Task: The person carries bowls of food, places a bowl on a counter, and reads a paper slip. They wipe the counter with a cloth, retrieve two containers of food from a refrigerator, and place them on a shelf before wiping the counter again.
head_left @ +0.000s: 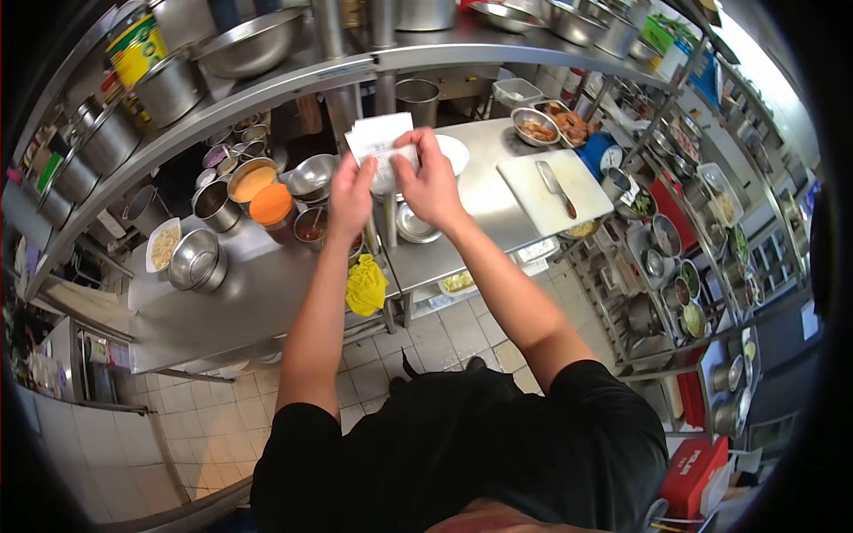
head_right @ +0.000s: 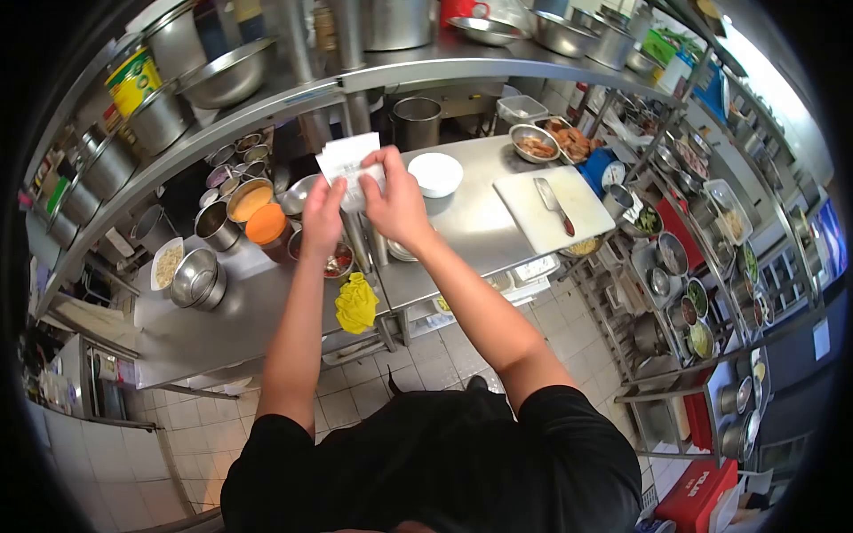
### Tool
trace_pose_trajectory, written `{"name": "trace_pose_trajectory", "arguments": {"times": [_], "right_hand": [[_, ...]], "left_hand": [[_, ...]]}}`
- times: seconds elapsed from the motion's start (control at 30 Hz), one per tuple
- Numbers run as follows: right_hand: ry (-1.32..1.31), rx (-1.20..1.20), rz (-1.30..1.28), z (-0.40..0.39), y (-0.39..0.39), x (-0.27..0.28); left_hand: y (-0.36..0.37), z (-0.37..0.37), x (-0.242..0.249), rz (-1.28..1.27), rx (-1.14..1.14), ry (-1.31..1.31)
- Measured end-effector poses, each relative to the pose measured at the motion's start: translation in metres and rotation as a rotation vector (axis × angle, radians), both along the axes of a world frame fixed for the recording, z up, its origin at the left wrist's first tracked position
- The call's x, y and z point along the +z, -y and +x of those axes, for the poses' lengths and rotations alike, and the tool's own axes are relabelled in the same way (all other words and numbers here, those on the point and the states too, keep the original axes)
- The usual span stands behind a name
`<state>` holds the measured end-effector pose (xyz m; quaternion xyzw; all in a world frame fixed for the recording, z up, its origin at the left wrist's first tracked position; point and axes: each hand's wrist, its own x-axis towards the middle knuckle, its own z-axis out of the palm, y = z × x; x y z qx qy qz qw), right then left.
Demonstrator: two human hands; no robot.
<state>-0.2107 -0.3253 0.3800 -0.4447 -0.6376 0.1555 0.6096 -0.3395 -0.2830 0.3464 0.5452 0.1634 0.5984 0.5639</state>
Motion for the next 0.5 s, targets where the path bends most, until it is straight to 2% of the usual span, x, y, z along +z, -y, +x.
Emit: {"name": "trace_pose_trajectory", "arguments": {"times": [0.13,0.23,0.3,0.37,0.47,0.5], "right_hand": [[0.069,-0.073,-0.203,0.063,0.058,-0.052],[0.059,-0.1,-0.417,0.13,0.118,-0.084],[-0.03,-0.103,-0.403,0.18,0.154,-0.127],[-0.102,-0.109,-0.571,0.226,0.2,-0.132],[-0.514,0.004,-0.69,0.296,0.241,-0.181],[-0.534,-0.008,-0.682,0.318,0.252,-0.194]], "left_hand": [[0.043,0.065,-0.078,-0.087,-0.054,-0.119],[0.097,0.126,-0.118,-0.281,-0.145,-0.216],[0.127,0.173,-0.143,-0.375,-0.265,-0.224],[0.148,0.221,-0.167,-0.391,-0.323,-0.341],[0.185,0.295,-0.187,-0.43,-0.423,-0.402],[0.194,0.316,-0.2,-0.449,-0.467,-0.446]]}}
